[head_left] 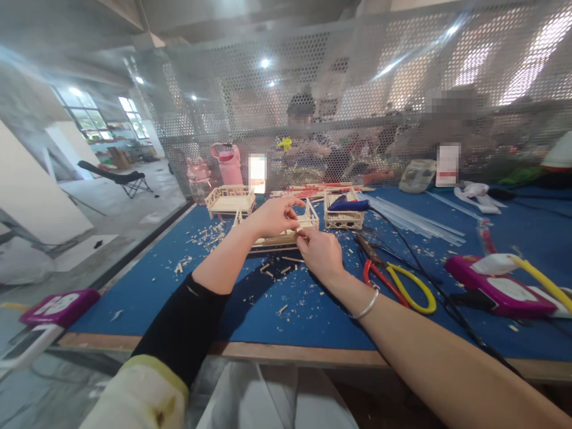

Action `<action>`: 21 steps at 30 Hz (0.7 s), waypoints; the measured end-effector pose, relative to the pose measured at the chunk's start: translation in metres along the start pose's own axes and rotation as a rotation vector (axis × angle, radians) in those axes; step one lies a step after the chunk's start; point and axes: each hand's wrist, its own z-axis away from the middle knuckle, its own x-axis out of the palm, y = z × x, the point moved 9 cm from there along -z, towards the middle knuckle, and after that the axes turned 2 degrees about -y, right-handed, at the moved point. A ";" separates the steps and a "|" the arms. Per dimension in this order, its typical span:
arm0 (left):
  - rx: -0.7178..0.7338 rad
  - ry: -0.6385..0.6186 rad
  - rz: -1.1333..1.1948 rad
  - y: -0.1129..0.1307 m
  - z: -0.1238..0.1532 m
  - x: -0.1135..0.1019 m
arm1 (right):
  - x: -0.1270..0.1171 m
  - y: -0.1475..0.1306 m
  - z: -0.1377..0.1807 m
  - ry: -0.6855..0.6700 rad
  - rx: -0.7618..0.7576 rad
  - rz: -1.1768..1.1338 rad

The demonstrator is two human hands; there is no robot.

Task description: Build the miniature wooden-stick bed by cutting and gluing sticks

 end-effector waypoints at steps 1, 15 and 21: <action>-0.002 -0.005 0.012 -0.001 0.000 0.000 | 0.000 0.000 0.000 -0.003 -0.001 -0.001; 0.002 0.565 0.210 0.006 0.085 -0.022 | -0.051 -0.007 0.008 0.001 -0.157 -0.428; 0.006 0.124 0.614 0.024 0.092 0.058 | -0.037 -0.018 0.066 -0.346 -0.256 0.082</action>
